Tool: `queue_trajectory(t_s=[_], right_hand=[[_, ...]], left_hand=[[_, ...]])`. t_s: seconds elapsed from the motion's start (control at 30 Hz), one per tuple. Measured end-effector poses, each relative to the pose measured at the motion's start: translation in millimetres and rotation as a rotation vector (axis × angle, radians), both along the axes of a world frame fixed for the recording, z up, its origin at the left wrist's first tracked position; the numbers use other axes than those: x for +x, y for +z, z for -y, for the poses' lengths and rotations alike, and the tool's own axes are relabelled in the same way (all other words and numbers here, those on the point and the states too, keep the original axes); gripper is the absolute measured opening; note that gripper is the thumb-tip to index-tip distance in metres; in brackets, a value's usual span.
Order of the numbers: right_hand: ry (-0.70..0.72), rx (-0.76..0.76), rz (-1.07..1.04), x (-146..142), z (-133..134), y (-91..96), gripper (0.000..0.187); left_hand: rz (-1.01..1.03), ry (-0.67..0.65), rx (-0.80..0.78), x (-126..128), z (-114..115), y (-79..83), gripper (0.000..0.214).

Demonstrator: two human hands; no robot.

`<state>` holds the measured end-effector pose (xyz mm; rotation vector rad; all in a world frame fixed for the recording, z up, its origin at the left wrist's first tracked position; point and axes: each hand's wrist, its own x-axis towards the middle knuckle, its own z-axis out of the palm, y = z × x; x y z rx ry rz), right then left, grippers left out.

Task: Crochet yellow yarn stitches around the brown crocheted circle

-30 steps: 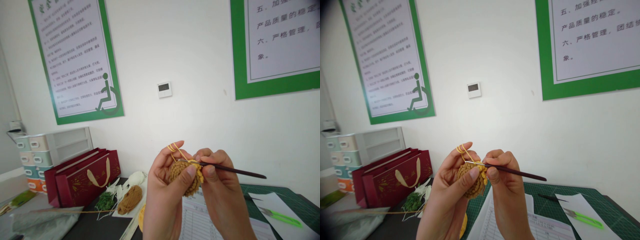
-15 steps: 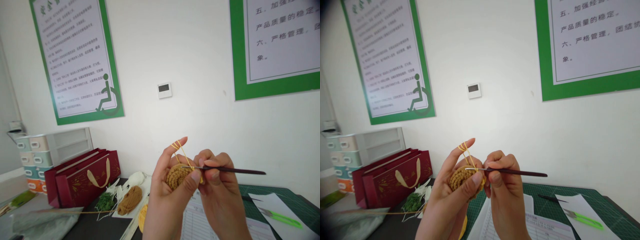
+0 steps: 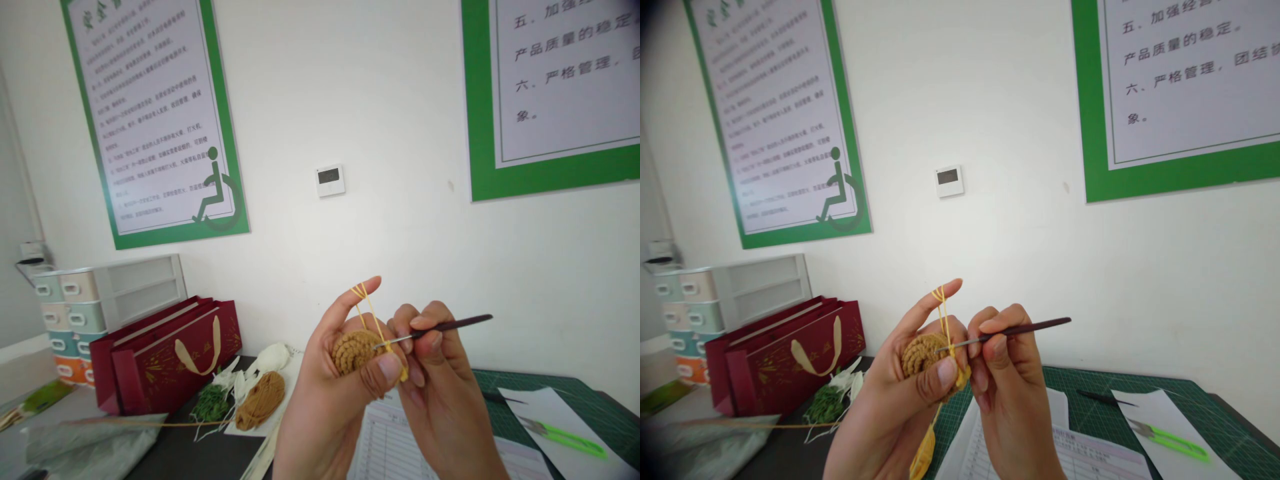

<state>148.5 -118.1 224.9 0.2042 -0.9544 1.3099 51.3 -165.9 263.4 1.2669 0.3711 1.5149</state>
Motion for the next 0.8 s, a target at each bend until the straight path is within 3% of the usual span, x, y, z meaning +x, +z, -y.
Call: queue_trajectory(t_s=[0.27, 0.57, 0.67, 0.8], right_hand=[[-0.145, 0.063, 0.029, 11.1, -4.3, 4.9, 0.013], [-0.148, 0.011, 0.048, 16.7, 0.9, 7.8, 0.019], [-0.140, -0.062, 0.090, 15.2, 1.7, 9.9, 0.024], [-0.141, -0.073, 0.152, 12.7, -2.3, 10.2, 0.025]], left_hand=[[0.010, -0.081, -0.007, -2.8, -3.3, -1.0, 0.065], [-0.031, -0.148, -0.009, -5.9, -8.2, -2.7, 0.052], [-0.075, -0.069, 0.014, -3.2, -5.4, -0.4, 0.042], [-0.105, 0.188, -0.002, 6.2, -1.1, 3.0, 0.035]])
